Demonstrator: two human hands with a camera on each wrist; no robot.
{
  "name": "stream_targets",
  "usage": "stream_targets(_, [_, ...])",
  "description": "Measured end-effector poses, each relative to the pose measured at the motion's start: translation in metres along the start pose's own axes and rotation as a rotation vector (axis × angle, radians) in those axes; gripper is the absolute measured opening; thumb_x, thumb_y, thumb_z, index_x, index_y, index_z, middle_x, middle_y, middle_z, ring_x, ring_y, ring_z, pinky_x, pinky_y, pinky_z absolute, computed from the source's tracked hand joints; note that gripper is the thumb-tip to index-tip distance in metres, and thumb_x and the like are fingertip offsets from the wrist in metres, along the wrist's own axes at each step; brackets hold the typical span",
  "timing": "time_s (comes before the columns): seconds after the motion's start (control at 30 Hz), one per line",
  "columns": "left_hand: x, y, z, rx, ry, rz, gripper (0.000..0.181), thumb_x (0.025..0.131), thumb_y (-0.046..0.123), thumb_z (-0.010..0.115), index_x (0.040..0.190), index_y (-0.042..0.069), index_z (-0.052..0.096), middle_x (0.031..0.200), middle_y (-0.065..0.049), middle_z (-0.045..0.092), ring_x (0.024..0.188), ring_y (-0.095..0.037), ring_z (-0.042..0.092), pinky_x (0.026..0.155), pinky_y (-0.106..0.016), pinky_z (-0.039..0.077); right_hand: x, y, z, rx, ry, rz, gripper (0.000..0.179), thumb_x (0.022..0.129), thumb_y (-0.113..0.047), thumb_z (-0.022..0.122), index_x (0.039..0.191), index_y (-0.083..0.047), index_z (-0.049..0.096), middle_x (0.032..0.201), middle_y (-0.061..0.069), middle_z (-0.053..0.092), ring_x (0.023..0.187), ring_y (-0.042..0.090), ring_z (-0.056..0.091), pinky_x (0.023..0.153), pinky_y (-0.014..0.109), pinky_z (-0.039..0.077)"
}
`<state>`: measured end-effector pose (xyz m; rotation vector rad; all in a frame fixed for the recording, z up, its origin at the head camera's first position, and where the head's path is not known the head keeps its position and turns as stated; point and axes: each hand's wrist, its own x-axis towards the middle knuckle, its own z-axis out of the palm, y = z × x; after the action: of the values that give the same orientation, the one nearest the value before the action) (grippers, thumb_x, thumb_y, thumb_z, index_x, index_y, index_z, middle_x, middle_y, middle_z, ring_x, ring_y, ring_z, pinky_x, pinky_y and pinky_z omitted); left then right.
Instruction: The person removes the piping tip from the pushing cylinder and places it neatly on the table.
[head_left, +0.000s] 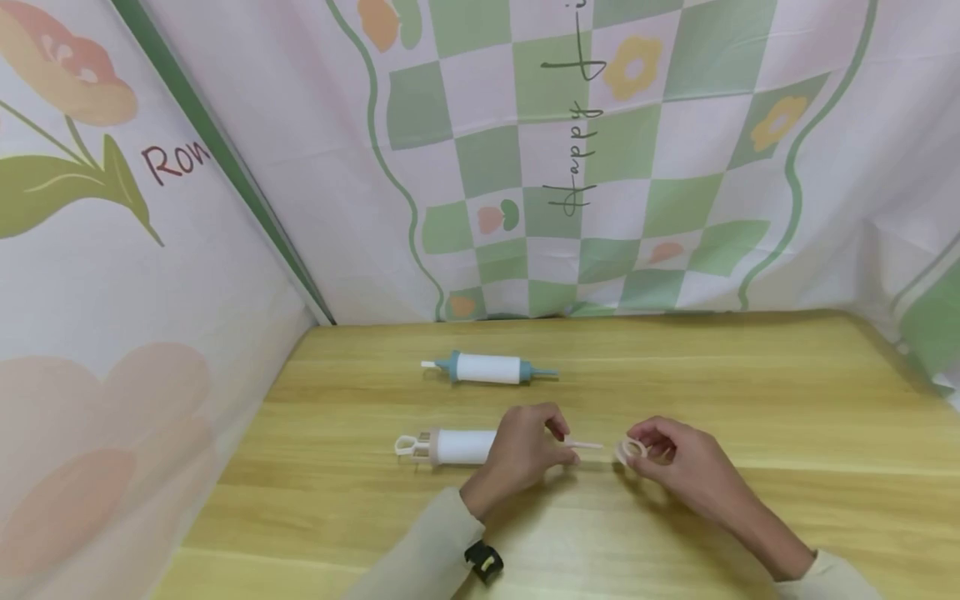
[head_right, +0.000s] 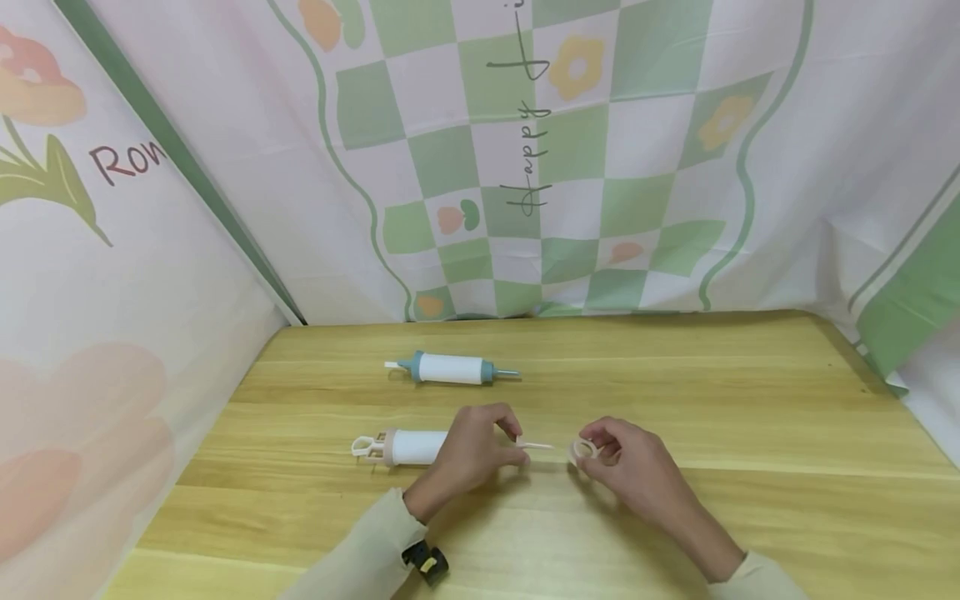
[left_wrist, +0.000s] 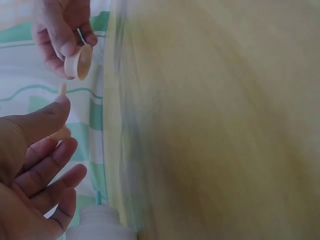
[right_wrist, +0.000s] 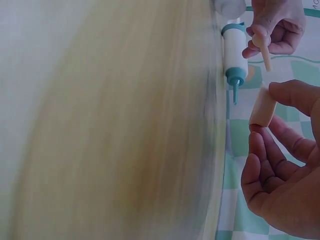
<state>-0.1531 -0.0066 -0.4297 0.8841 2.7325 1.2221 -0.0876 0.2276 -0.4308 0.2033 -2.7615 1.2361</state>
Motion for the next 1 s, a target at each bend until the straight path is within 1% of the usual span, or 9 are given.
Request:
stream_targets(0.2, [0.006,0.0,0.007,0.082,-0.035,-0.023,0.028,0.071,0.016,0.093,0.079,0.013,0.066,0.071,0.012,0.061,0.062,0.002,0.053,0.058,-0.014,0.045,0.003,0.003,-0.001,-0.024,-0.025,-0.014,0.027,0.08,-0.011,0.083,0.103,-0.005,0.07,0.091,-0.003,0.068,0.083,0.016,0.061,0.07,0.027,0.055])
stream_targets(0.33, [0.008,0.001,0.01,0.162,-0.05,-0.039,0.028,0.07,0.018,0.093,0.077,0.013,0.066,0.066,0.013,0.057,0.06,0.001,0.05,0.056,-0.014,0.043,0.006,0.004,-0.002,-0.025,-0.06,0.009,0.027,0.08,-0.012,0.083,0.103,-0.006,0.07,0.091,-0.002,0.068,0.085,0.016,0.062,0.072,0.028,0.055])
stream_targets(0.47, [0.009,0.004,0.013,0.253,-0.07,-0.018,0.029,0.071,0.02,0.093,0.073,0.015,0.065,0.063,0.014,0.053,0.059,0.0,0.048,0.056,-0.013,0.04,0.005,0.007,-0.002,-0.051,-0.109,0.041,0.029,0.079,-0.014,0.084,0.104,-0.006,0.07,0.094,-0.001,0.068,0.087,0.018,0.063,0.075,0.035,0.055])
stream_targets(0.53, [0.01,0.007,0.014,0.276,-0.079,-0.01,0.03,0.072,0.02,0.092,0.07,0.017,0.062,0.061,0.014,0.052,0.058,-0.001,0.047,0.056,-0.014,0.039,0.005,0.008,-0.002,-0.071,-0.124,0.047,0.03,0.079,-0.016,0.084,0.104,-0.006,0.07,0.094,-0.001,0.067,0.087,0.018,0.063,0.077,0.038,0.055])
stream_targets(0.6, [0.012,0.009,0.014,0.283,-0.086,-0.015,0.033,0.072,0.02,0.092,0.068,0.017,0.059,0.06,0.013,0.051,0.058,-0.002,0.047,0.055,-0.015,0.039,0.005,0.008,-0.002,-0.073,-0.133,0.047,0.03,0.079,-0.016,0.084,0.104,-0.006,0.07,0.094,-0.002,0.067,0.088,0.018,0.063,0.077,0.04,0.055])
stream_targets(0.73, [0.013,0.012,0.015,0.256,-0.116,-0.066,0.037,0.073,0.019,0.091,0.066,0.017,0.055,0.059,0.01,0.05,0.058,-0.005,0.047,0.054,-0.016,0.039,0.007,0.008,0.0,-0.073,-0.139,0.04,0.029,0.079,-0.016,0.084,0.103,-0.007,0.07,0.093,-0.003,0.067,0.087,0.017,0.063,0.076,0.037,0.054])
stream_targets(0.87, [0.013,0.013,0.017,0.238,-0.148,-0.09,0.038,0.073,0.018,0.091,0.066,0.016,0.054,0.06,0.008,0.051,0.058,-0.006,0.048,0.053,-0.017,0.04,0.009,0.007,-0.001,-0.084,-0.143,0.032,0.028,0.08,-0.017,0.084,0.102,-0.008,0.07,0.093,-0.003,0.067,0.087,0.017,0.062,0.075,0.035,0.053])
stream_targets(1.0, [0.014,0.013,0.02,0.235,-0.146,-0.097,0.038,0.073,0.019,0.092,0.066,0.016,0.054,0.059,0.008,0.051,0.057,-0.006,0.048,0.052,-0.017,0.04,0.01,0.008,0.0,-0.093,-0.146,0.025,0.028,0.08,-0.018,0.084,0.102,-0.008,0.07,0.092,-0.004,0.067,0.086,0.017,0.062,0.074,0.035,0.053])
